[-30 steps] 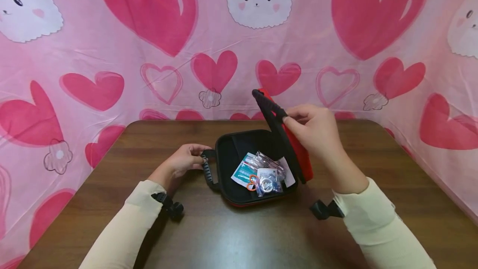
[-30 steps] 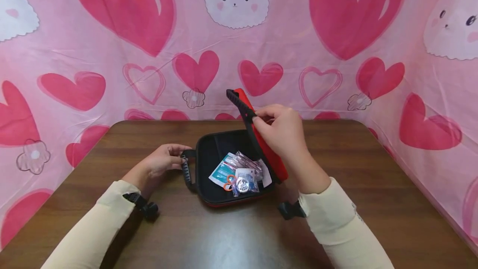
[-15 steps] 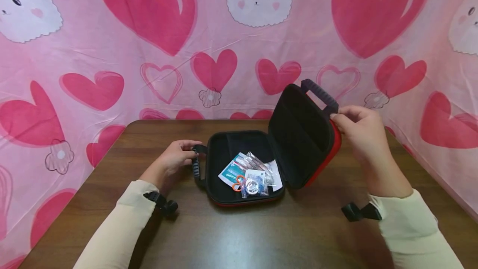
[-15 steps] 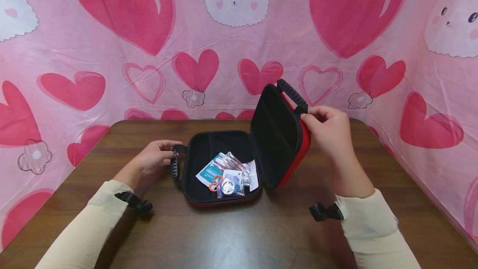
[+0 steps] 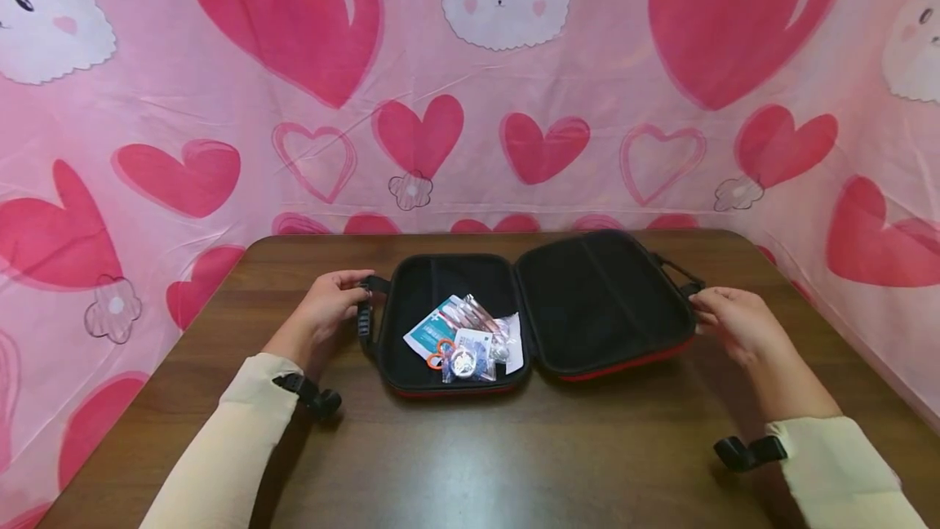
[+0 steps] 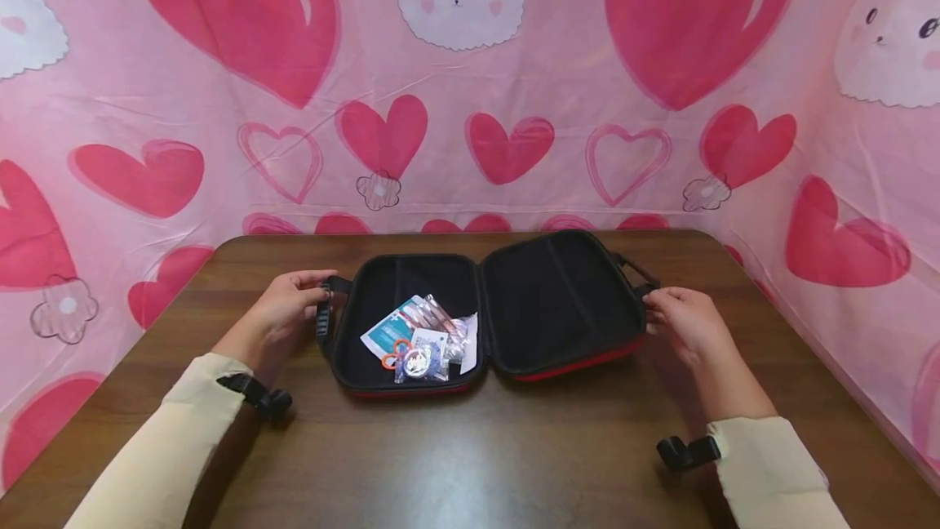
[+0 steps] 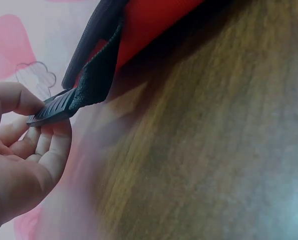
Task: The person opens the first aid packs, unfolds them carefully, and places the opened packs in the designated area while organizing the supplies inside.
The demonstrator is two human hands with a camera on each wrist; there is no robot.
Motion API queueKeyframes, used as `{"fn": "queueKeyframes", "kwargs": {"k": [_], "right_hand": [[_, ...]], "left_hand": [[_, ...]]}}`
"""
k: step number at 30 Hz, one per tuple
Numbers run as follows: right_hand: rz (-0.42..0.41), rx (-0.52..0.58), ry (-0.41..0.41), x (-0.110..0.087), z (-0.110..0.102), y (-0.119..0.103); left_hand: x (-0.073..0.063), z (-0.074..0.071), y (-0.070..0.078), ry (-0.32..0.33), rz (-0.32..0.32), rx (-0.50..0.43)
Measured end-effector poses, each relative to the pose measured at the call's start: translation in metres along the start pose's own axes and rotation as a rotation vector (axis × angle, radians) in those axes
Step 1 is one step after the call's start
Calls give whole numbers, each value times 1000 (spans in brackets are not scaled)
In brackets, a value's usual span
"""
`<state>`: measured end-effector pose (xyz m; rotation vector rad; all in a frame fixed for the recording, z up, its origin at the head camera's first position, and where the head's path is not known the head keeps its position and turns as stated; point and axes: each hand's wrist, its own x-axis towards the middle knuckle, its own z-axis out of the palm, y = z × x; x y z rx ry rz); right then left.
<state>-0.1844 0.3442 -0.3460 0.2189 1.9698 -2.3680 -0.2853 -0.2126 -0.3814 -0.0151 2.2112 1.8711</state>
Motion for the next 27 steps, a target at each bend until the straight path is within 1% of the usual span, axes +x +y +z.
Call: {"fn": "queueKeyframes", "kwargs": {"k": [4, 6, 8, 10, 13, 16, 18, 20, 24, 27], "right_hand": [[118, -5, -85, 7, -17, 18], [154, -40, -103, 10, -21, 24], [176, -79, -118, 11, -24, 29], [191, -116, -119, 12, -24, 31], [196, -135, -125, 13, -24, 31], [190, -148, -130, 14, -23, 29], [188, -162, -135, 15, -22, 28], [186, -182, -137, 15, -22, 27], [188, -215, -131, 16, -23, 24], [193, -225, -129, 16, -24, 23]], "left_hand": [[3, -1, 1, 24, -3, 20], [6, 0, 1, 31, 6, 38], [9, 0, 1, 41, 15, 75], [11, 0, 0, 53, 16, 121], [14, 0, -1, 60, 14, 179], [14, 0, -1, 60, 7, 204], [12, -2, 0, 60, 18, 226], [8, -3, 4, 60, 44, 273], [0, -3, 17, 79, 114, 465], [-7, 4, 30, 95, 168, 587]]}}
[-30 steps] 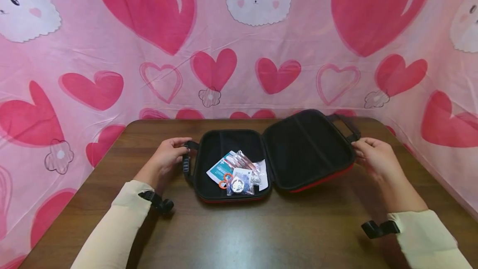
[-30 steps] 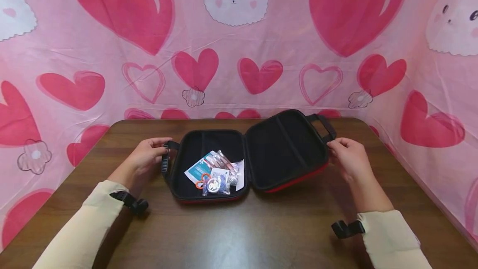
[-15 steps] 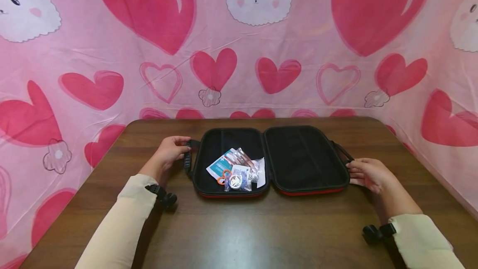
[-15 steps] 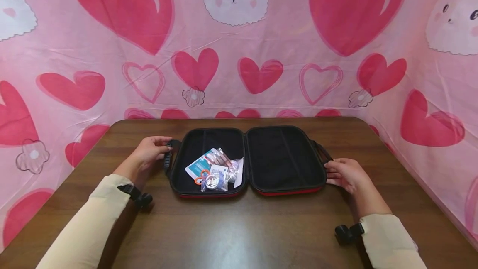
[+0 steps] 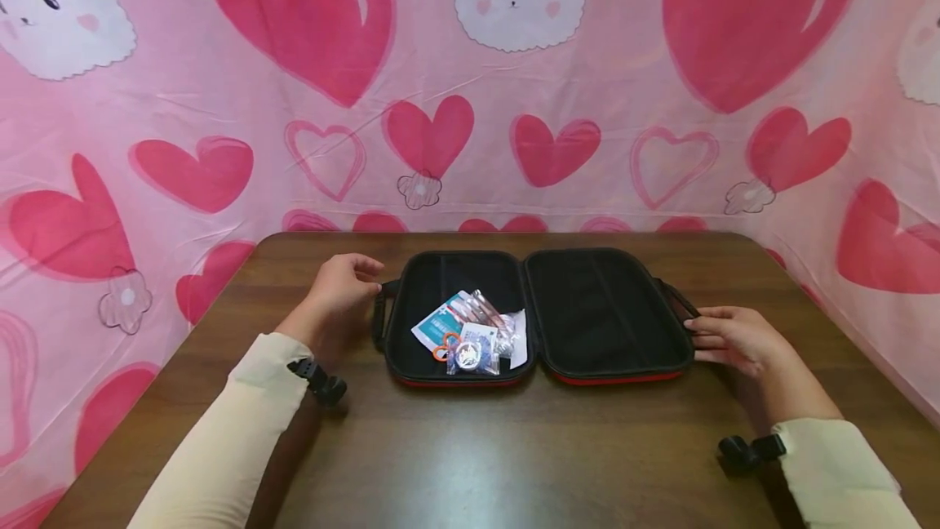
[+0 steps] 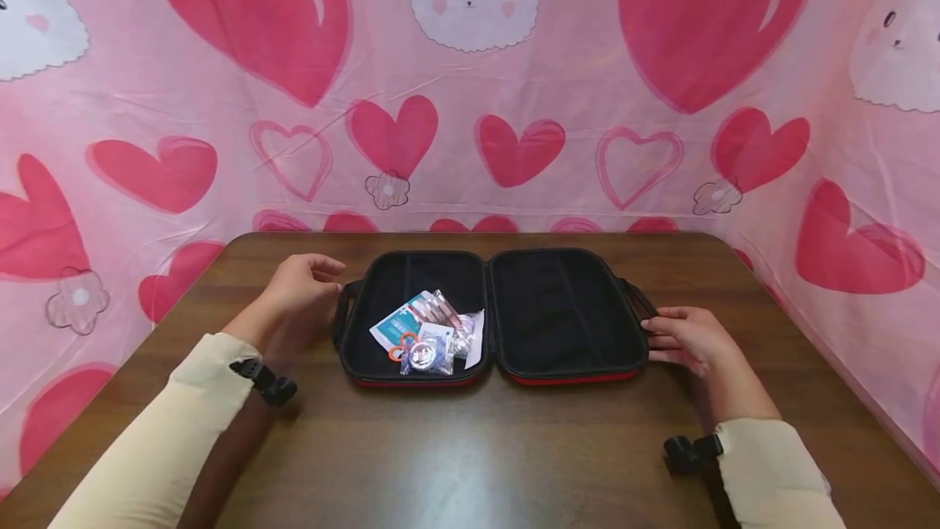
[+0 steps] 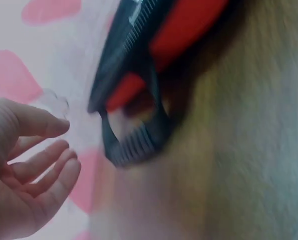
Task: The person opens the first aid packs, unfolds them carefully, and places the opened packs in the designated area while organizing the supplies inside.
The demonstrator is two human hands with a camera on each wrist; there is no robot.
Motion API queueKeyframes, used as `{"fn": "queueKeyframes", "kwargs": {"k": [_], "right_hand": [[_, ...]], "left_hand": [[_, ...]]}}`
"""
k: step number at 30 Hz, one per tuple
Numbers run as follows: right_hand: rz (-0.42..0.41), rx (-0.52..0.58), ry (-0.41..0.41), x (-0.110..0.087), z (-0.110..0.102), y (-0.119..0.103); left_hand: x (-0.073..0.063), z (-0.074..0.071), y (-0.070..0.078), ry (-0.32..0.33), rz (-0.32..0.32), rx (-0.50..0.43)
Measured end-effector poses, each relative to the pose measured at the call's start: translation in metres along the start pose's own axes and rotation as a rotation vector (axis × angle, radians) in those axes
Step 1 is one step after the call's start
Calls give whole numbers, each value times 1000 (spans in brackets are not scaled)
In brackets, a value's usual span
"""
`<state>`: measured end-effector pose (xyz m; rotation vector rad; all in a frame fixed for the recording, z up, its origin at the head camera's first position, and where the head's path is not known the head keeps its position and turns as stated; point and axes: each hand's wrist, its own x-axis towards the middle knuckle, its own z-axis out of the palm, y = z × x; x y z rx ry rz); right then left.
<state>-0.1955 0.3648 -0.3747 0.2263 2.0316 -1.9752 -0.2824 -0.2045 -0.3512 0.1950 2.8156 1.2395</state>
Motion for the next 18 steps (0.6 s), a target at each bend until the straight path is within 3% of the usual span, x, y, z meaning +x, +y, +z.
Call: {"fn": "queueKeyframes", "kwargs": {"k": [3, 5, 9, 12, 15, 18], "right_hand": [[1, -13, -8, 0, -1, 0], [1, -16, -12, 0, -1, 0], [4, -17, -16, 2, -1, 2], [7, -19, -18, 2, -1, 4], [10, -13, -18, 2, 0, 4], [12, -2, -18, 2, 1, 4]], "left_hand": [[-2, 4, 19, -24, 67, 31], [-2, 10, 31, -85, 113, 35], [1, 26, 47, -250, 126, 83], [3, 39, 53, -326, 112, 159], [4, 50, 55, -345, 110, 205], [4, 57, 56, -326, 113, 187]]}}
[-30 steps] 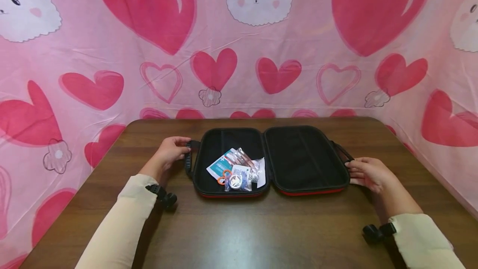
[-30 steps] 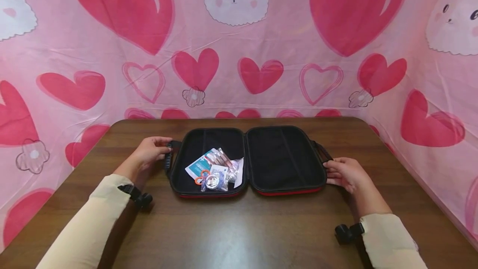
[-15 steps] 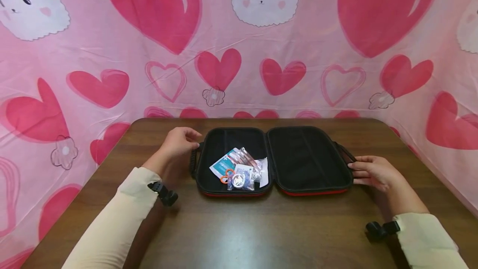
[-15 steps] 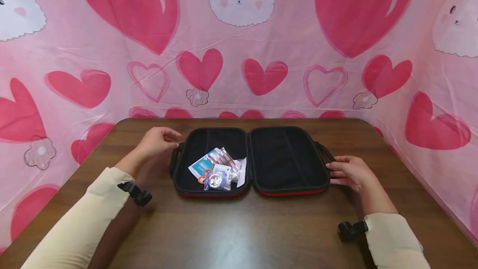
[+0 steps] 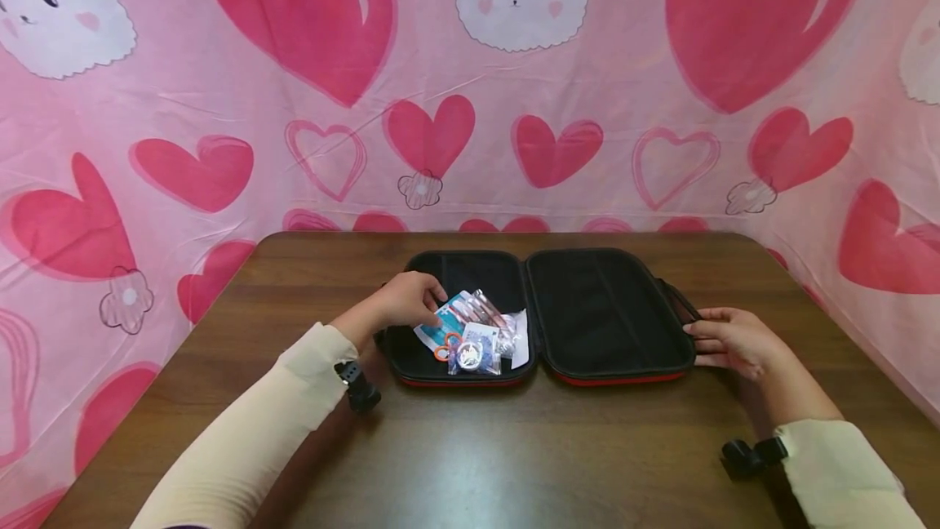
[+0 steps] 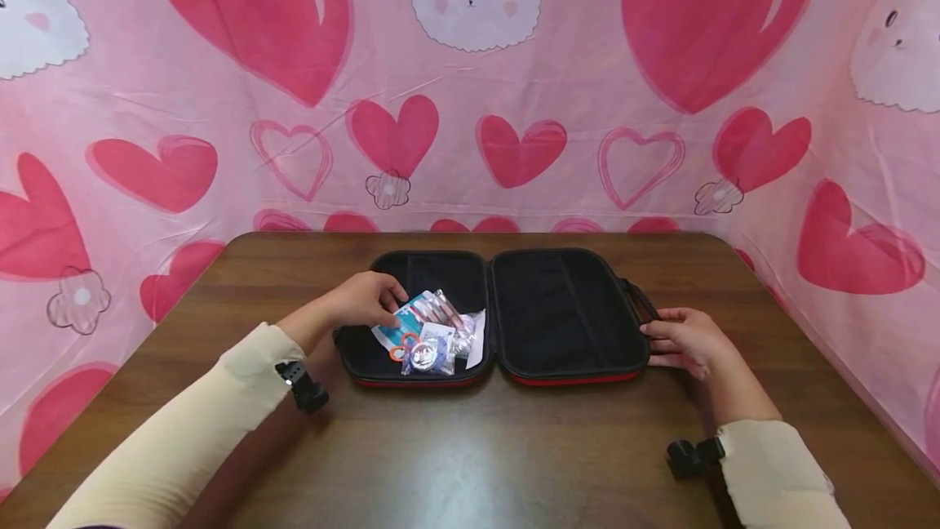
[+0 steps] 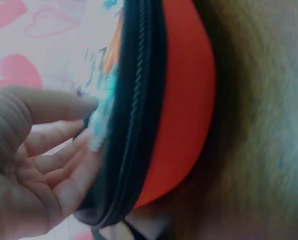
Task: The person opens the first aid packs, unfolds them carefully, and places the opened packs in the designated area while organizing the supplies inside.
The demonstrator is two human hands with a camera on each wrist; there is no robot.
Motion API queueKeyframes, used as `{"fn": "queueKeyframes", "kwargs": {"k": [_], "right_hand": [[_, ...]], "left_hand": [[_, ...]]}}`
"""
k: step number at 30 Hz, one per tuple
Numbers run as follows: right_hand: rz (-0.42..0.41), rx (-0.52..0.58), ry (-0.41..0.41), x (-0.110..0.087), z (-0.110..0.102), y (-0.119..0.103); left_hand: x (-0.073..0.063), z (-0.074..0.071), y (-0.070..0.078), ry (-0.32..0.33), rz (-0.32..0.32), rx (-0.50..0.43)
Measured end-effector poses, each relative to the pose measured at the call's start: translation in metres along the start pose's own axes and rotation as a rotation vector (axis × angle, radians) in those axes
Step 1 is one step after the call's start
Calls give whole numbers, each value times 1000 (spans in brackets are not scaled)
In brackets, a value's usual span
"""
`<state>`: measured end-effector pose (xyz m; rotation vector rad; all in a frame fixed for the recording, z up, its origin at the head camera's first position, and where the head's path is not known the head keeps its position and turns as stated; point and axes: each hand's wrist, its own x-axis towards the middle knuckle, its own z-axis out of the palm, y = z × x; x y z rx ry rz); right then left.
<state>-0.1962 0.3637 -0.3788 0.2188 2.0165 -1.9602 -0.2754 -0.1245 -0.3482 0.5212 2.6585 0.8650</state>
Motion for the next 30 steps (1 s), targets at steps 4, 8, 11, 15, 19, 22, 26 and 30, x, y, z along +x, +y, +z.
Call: {"fn": "queueKeyframes", "kwargs": {"k": [4, 8, 11, 15, 19, 22, 26, 30], "right_hand": [[7, 17, 5, -1, 2, -1], [8, 32, 8, -1, 2, -2], [6, 32, 10, -1, 3, -1], [8, 8, 13, -2, 4, 1], [7, -24, 16, -2, 4, 1], [3, -37, 18, -2, 4, 1], [-3, -34, 13, -2, 3, 2], [-5, -22, 7, -3, 4, 2]], "left_hand": [[2, 4, 5, 31, 21, -90], [5, 4, 9, 48, 50, -134], [8, 0, 8, 91, 35, -156], [9, -9, -1, 145, -22, -234], [5, -23, -13, 202, -74, -276], [-1, -33, -19, 249, -110, -267], [-6, -39, -27, 294, -163, -208], [-6, -33, -32, 296, -216, -151]]}}
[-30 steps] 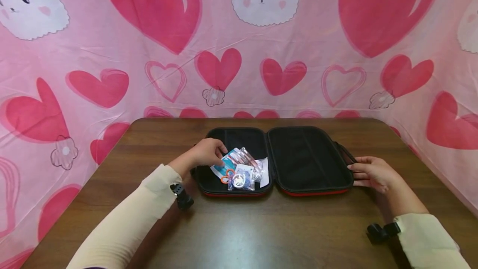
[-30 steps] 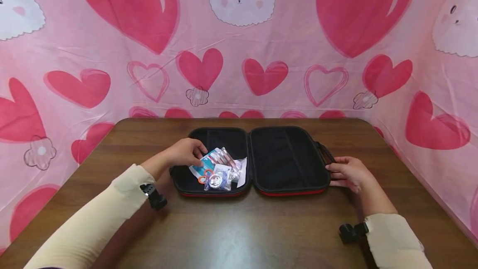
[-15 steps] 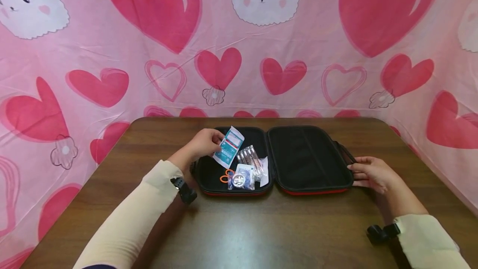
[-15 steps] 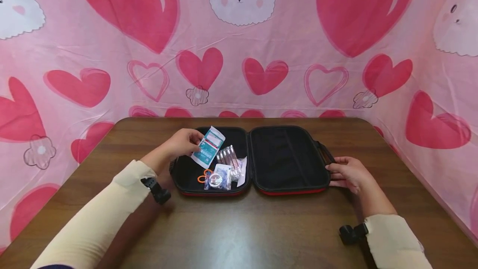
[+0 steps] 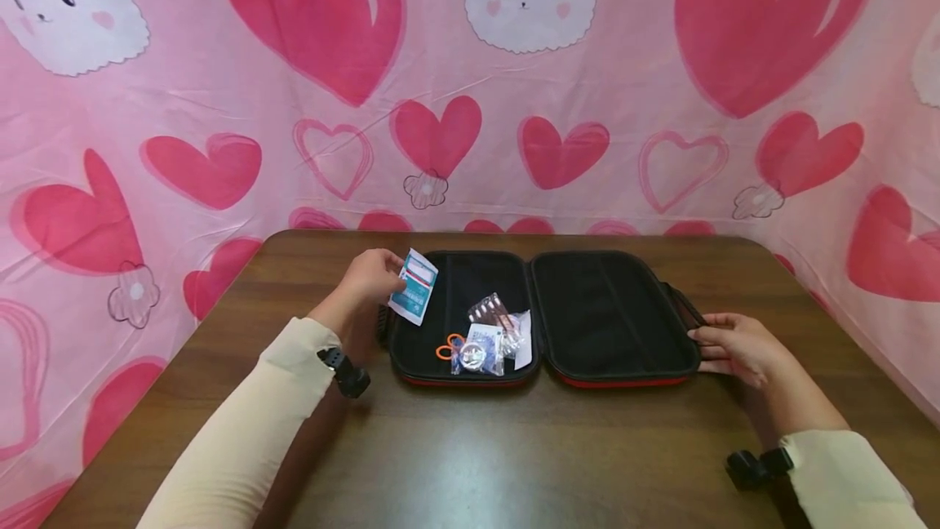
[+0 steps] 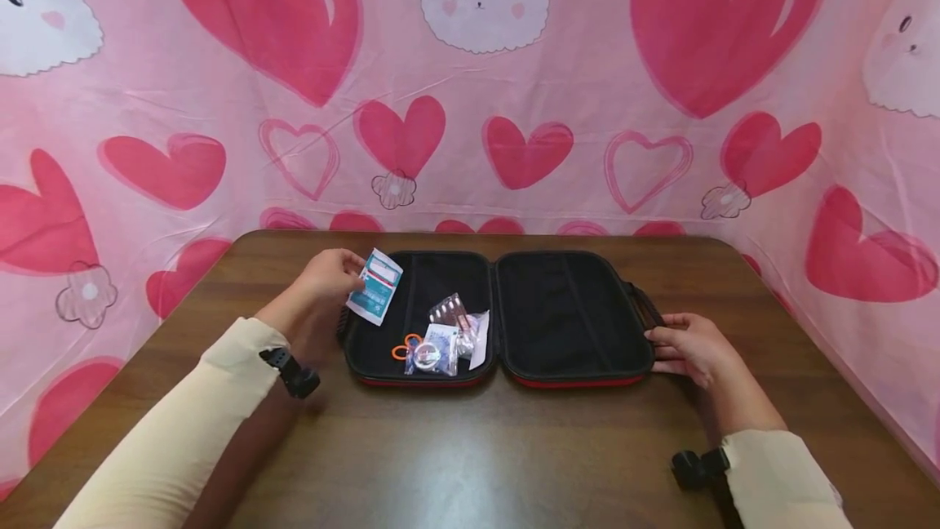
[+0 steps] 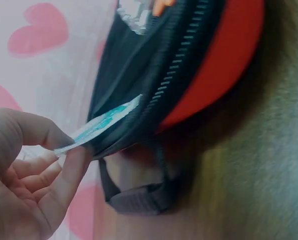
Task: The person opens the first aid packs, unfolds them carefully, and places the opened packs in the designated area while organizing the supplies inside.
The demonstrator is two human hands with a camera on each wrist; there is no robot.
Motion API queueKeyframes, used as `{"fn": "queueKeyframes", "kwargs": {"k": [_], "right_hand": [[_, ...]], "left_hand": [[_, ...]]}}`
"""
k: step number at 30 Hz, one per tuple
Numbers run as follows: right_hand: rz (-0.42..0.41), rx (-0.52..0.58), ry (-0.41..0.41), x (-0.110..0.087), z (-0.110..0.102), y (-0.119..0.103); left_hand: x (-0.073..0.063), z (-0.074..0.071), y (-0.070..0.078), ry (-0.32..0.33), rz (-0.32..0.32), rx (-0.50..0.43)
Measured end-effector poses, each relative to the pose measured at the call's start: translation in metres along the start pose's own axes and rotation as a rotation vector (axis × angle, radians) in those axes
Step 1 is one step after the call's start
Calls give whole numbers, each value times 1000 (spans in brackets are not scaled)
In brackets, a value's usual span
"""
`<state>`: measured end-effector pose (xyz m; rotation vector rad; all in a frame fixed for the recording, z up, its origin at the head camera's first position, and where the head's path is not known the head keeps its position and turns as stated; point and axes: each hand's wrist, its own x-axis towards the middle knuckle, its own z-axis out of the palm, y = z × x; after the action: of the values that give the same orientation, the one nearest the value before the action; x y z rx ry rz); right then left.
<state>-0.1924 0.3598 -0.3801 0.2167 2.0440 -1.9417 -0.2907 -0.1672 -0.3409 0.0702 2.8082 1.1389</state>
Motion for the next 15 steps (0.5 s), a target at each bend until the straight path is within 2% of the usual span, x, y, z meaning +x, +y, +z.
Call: {"fn": "queueKeyframes", "kwargs": {"k": [15], "right_hand": [[-12, -57, 23, -2, 3, -1]], "left_hand": [[5, 42, 17, 51, 19, 65]]}}
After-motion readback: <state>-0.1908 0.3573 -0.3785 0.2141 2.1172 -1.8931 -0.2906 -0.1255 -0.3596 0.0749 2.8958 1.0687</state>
